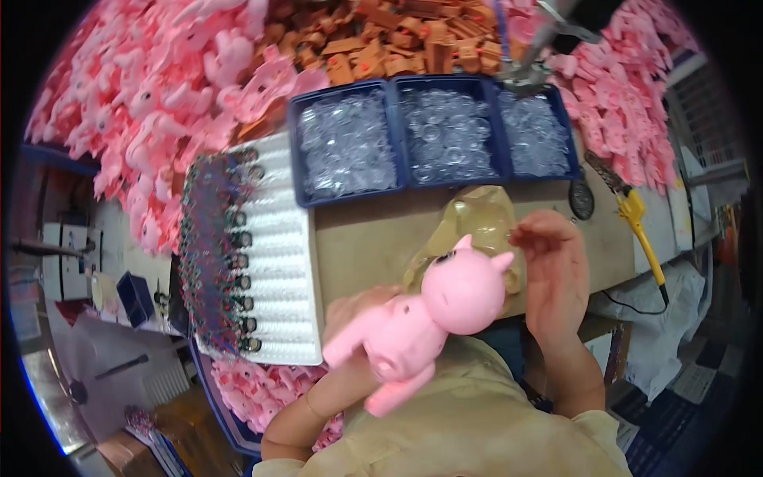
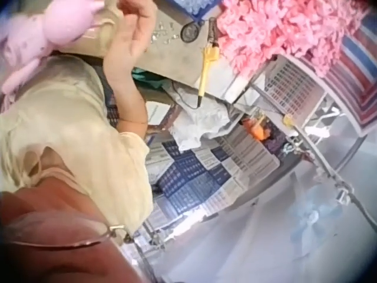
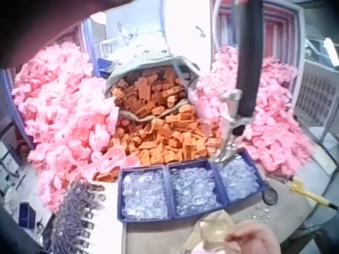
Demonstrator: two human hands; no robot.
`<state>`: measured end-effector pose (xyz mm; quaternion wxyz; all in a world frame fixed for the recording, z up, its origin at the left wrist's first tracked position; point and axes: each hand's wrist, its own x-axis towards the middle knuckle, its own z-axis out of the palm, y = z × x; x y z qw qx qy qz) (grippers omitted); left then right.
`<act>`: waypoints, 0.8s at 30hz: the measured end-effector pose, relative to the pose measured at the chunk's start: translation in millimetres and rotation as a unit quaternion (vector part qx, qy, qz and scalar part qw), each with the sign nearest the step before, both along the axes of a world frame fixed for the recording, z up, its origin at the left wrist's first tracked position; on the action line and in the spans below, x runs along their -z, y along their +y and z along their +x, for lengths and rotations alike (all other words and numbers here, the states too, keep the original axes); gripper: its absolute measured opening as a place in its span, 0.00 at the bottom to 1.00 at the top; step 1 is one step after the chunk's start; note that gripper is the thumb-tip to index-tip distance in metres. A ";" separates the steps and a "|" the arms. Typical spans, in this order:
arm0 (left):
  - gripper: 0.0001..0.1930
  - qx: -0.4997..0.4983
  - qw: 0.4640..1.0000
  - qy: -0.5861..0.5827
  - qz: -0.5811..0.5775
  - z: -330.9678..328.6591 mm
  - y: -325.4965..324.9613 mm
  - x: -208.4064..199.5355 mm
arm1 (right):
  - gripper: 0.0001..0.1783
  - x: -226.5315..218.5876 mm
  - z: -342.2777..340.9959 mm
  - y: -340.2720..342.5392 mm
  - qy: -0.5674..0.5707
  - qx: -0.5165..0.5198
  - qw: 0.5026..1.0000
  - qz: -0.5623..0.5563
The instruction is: Assembling plastic toy ponies on a production line using hand tools and power tools.
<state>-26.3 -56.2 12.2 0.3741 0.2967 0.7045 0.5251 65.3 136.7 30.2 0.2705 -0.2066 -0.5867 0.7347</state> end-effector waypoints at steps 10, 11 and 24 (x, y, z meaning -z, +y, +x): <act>0.14 -0.002 0.964 0.238 -0.119 20.6 0.3 1.2 | 0.22 -9.7 -18.4 -9.2 0.157 -0.073 0.966 0.191; 0.14 0.004 0.967 0.227 -0.116 13.2 8.2 -11.7 | 0.20 -7.4 -19.5 -7.9 0.140 -0.058 0.967 0.203; 0.40 0.125 0.607 -0.706 0.345 8.1 -45.0 42.5 | 0.58 -14.3 -32.2 -24.4 -0.029 -0.376 0.917 0.133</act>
